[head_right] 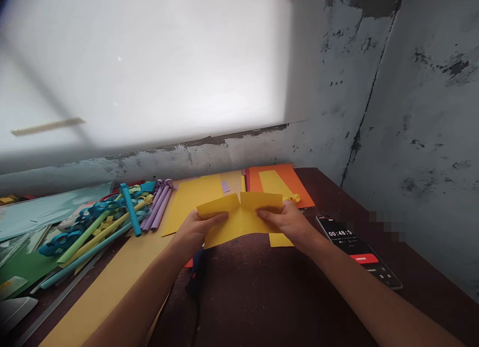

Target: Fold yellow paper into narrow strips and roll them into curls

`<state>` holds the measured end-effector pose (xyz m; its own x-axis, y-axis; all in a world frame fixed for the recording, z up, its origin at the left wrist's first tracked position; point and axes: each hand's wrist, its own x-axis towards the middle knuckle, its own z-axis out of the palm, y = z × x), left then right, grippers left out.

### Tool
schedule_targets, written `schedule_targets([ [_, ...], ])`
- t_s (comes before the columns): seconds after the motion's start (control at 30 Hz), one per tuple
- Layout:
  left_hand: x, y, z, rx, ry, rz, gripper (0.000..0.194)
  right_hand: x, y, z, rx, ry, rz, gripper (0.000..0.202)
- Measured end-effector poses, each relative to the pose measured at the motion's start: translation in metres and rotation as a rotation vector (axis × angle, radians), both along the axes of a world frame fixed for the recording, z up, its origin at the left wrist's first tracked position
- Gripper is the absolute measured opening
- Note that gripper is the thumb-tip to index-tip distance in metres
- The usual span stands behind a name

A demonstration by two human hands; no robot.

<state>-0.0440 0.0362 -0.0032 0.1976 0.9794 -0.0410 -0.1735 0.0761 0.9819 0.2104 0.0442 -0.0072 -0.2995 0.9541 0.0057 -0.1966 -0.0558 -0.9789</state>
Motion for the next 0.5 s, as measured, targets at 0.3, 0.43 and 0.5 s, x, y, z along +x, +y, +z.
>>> schedule_targets([
  [0.3,-0.0046,0.0001,0.0015,-0.011,0.019,-0.005,0.055,0.0037,0.0019,0.0014,0.012,-0.051,0.016,0.045],
  [0.43,-0.0072,0.0003,0.0013,-0.013,0.058,-0.060,0.058,0.0044,0.0029,0.0023,0.000,-0.058,-0.001,0.044],
  [0.5,-0.0074,0.0001,0.0021,-0.019,0.061,-0.052,0.057,0.0047,0.0019,0.0045,-0.020,-0.071,-0.008,0.045],
])
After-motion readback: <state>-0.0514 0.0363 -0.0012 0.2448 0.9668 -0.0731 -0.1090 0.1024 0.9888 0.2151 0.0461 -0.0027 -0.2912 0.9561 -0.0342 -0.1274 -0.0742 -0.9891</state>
